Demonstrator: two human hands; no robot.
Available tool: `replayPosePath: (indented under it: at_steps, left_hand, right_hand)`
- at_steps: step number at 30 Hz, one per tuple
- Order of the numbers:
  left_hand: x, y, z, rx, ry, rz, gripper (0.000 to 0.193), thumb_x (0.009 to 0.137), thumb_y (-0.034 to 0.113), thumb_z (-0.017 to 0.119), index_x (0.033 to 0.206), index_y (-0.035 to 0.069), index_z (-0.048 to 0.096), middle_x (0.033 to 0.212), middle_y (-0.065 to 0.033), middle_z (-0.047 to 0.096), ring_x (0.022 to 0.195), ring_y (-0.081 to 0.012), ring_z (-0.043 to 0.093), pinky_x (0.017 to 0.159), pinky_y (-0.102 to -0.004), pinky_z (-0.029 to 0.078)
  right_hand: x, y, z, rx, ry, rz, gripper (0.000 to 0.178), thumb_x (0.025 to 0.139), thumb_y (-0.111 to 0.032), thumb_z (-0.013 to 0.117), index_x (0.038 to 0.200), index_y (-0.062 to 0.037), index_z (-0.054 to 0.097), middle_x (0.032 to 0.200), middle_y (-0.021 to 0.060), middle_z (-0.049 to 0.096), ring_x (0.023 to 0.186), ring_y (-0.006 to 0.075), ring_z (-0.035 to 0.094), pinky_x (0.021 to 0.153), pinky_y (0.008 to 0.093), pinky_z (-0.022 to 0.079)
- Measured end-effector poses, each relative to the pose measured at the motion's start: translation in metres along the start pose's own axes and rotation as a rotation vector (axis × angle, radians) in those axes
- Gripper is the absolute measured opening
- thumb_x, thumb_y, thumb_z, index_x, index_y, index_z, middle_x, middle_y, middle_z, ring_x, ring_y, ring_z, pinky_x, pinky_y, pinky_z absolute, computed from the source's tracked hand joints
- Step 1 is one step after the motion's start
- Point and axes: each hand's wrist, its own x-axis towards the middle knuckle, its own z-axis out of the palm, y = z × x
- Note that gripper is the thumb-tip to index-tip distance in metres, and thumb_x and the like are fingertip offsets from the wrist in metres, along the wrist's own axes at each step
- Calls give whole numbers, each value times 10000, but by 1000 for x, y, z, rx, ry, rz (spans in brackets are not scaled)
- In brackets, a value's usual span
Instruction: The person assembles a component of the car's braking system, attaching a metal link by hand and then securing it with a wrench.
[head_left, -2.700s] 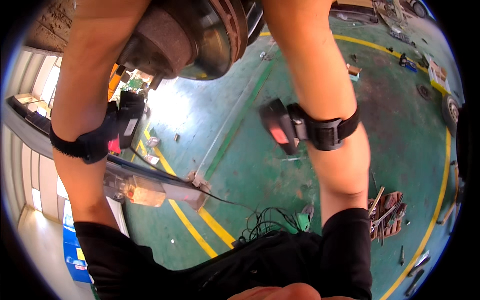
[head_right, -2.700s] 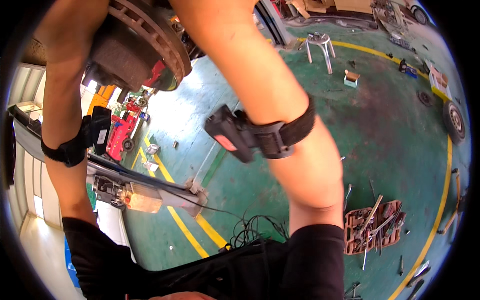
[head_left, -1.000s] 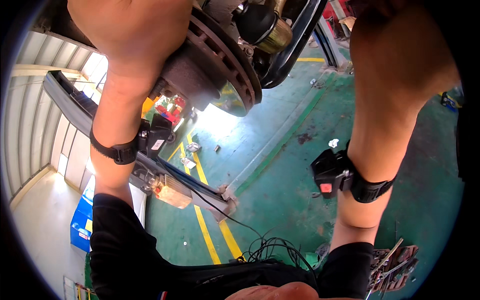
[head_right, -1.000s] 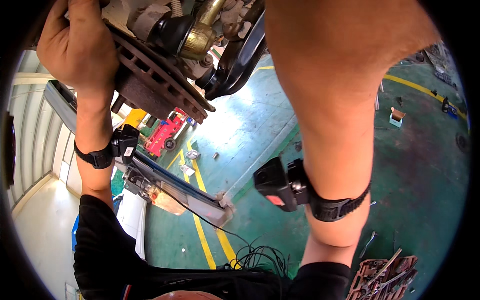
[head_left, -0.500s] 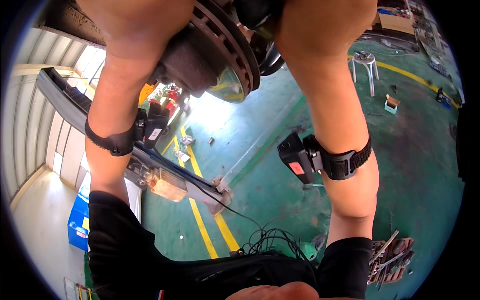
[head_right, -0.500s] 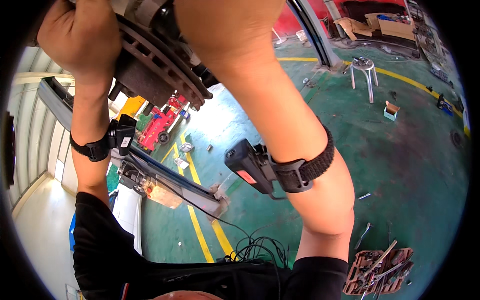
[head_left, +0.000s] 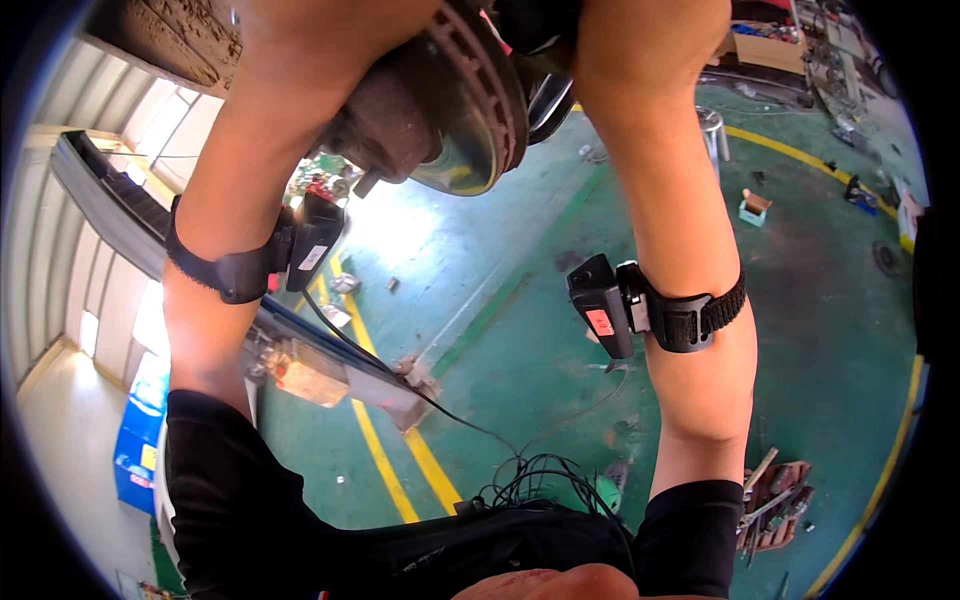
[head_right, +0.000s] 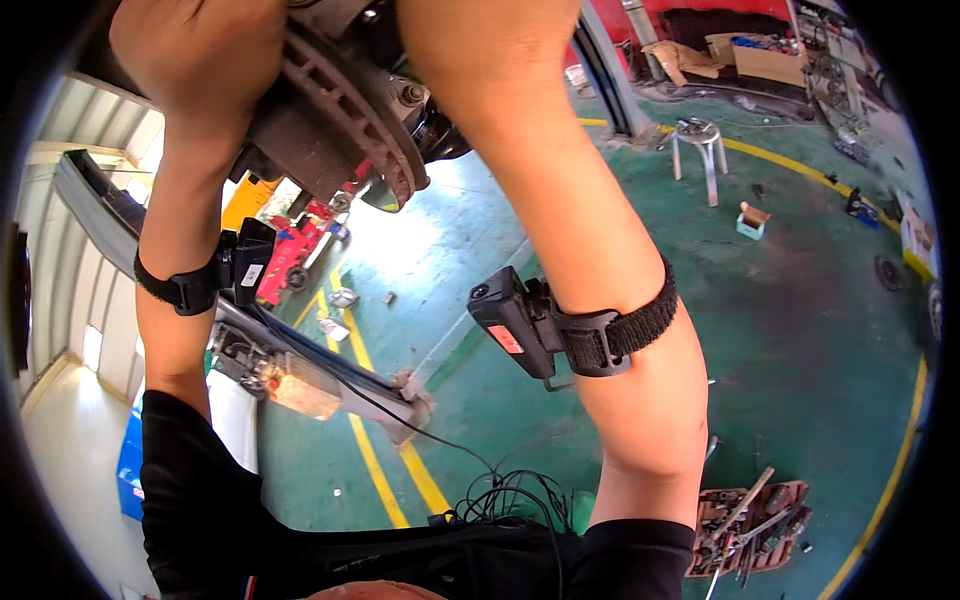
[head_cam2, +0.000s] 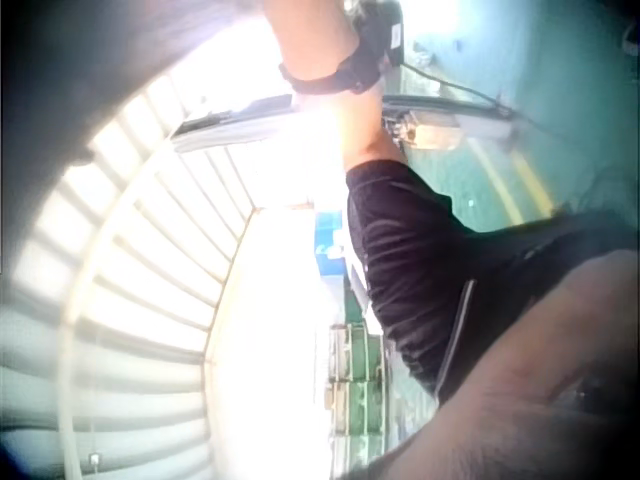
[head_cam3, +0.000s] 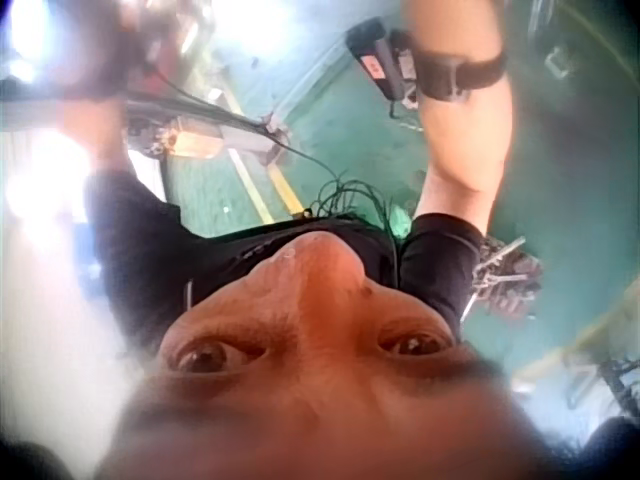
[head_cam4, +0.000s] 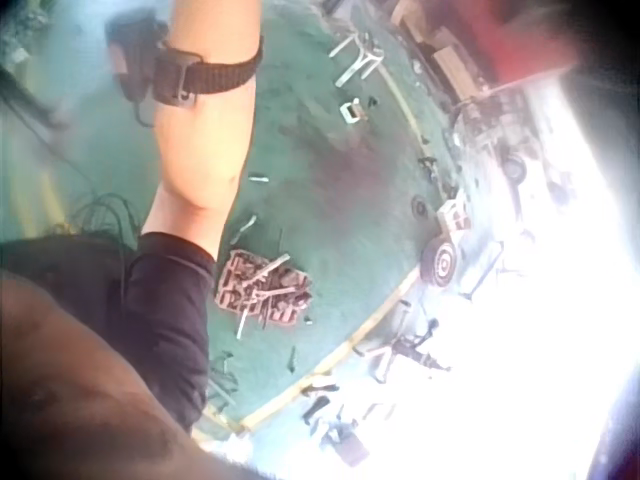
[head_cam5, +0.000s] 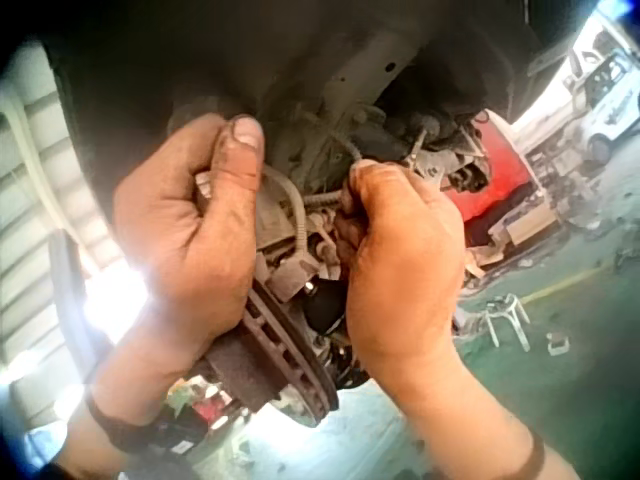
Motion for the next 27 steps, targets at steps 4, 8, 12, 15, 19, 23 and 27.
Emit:
replayPosePath:
  at_steps: [4, 8, 12, 15, 19, 23, 27]
  left_hand:
    - [1, 7, 9, -16, 63, -41, 284, 926, 145, 630, 676, 23, 571, 566, -104, 514, 487, -221, 462, 481, -326, 366]
    - [3, 4, 18, -233, 73, -166, 271, 901, 164, 643, 678, 29, 570, 581, -138, 542, 490, -274, 508, 484, -356, 387]
    - [7, -2, -67, -7, -131, -207, 236, 892, 194, 659, 737, 27, 598, 626, -137, 572, 543, -259, 540, 524, -355, 411]
    - [19, -16, -45, -51, -103, -161, 224, 885, 217, 671, 782, 26, 619, 659, -135, 595, 582, -247, 564, 555, -354, 429]
    - [17, -35, -91, 171, -207, -225, 230, 876, 247, 687, 841, 23, 647, 704, -134, 625, 635, -232, 596, 595, -352, 454]
    - [-22, -73, -86, 142, -145, -454, 319, 1002, 307, 591, 951, 4, 675, 679, -96, 617, 631, -130, 544, 610, -276, 439]
    - [-41, -82, -87, 115, -325, -613, 346, 1011, 317, 564, 907, -10, 605, 670, -92, 563, 608, -161, 440, 596, -315, 416]
  right_hand:
    - [8, -2, -8, 151, -104, 229, 256, 977, -149, 471, 785, -45, 605, 681, -18, 512, 561, 52, 425, 492, 214, 328]
    - [18, -8, -11, 288, -47, 441, 261, 980, -237, 500, 983, -5, 619, 907, 68, 643, 826, 166, 632, 710, 297, 522]
    - [-21, 13, 5, -261, -301, 83, 188, 965, -154, 539, 870, -3, 599, 702, 8, 560, 644, 86, 492, 559, 297, 367]
    - [6, 3, -48, -485, -325, 209, 190, 964, -73, 510, 1016, 42, 651, 893, 83, 632, 772, 141, 585, 709, 258, 466]
    - [-17, -3, -56, -605, -363, 344, 222, 959, -96, 513, 1097, 29, 634, 982, 99, 661, 852, 153, 621, 738, 271, 492]
    - [-17, -18, -65, -249, -495, 723, 379, 1030, -358, 434, 1177, -62, 619, 914, 23, 662, 686, 89, 566, 552, 224, 402]
    - [-14, -15, -57, -91, -457, 1027, 455, 1025, -496, 395, 1140, -114, 614, 849, -23, 650, 564, 50, 475, 437, 206, 251]
